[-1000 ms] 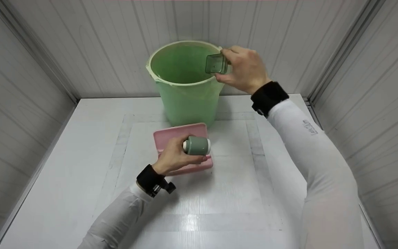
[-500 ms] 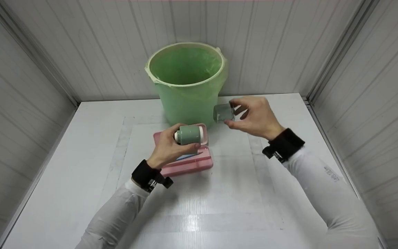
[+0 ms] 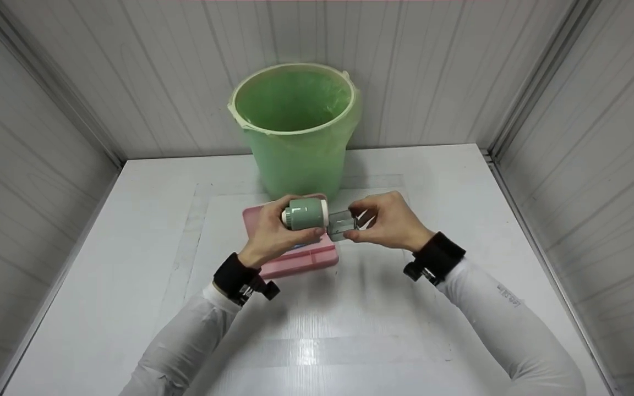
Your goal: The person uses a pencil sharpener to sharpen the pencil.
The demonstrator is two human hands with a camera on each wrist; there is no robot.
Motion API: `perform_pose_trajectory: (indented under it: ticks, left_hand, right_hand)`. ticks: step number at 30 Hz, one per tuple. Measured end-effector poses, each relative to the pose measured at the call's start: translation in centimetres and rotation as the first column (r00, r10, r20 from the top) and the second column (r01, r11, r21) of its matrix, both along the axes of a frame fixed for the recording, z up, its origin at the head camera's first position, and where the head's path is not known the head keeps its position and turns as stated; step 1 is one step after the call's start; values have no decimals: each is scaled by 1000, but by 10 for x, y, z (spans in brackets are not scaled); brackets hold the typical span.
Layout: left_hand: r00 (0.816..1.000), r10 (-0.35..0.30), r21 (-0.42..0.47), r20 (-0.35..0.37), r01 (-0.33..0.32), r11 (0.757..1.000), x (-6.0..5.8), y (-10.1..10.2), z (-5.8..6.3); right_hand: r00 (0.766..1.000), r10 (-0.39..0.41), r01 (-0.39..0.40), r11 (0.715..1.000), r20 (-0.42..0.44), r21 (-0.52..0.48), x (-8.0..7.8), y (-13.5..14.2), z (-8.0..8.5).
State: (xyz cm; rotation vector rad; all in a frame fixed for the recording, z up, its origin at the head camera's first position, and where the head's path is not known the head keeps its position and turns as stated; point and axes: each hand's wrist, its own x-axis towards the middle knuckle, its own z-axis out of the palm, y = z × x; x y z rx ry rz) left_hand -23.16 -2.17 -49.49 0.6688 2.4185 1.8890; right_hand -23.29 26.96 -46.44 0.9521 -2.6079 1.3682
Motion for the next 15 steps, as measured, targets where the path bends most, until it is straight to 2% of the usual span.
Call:
perform_pose_trajectory:
  ticks: [5, 11, 15]
  left_hand:
    - [999, -43, 30, 23, 42, 999, 3, 2, -5]
    - [996, -72, 37, 48, 70, 997, 4, 4, -11]
    - [995, -80, 28, 64, 79, 997, 3, 5, -14]
  right_hand:
    - [997, 38, -34, 998, 67, -60, 3, -7, -15]
    - [993, 33, -14, 987, 116, -162, 6, -10, -30]
    - [984, 46, -1, 967, 171, -254, 7, -9, -42]
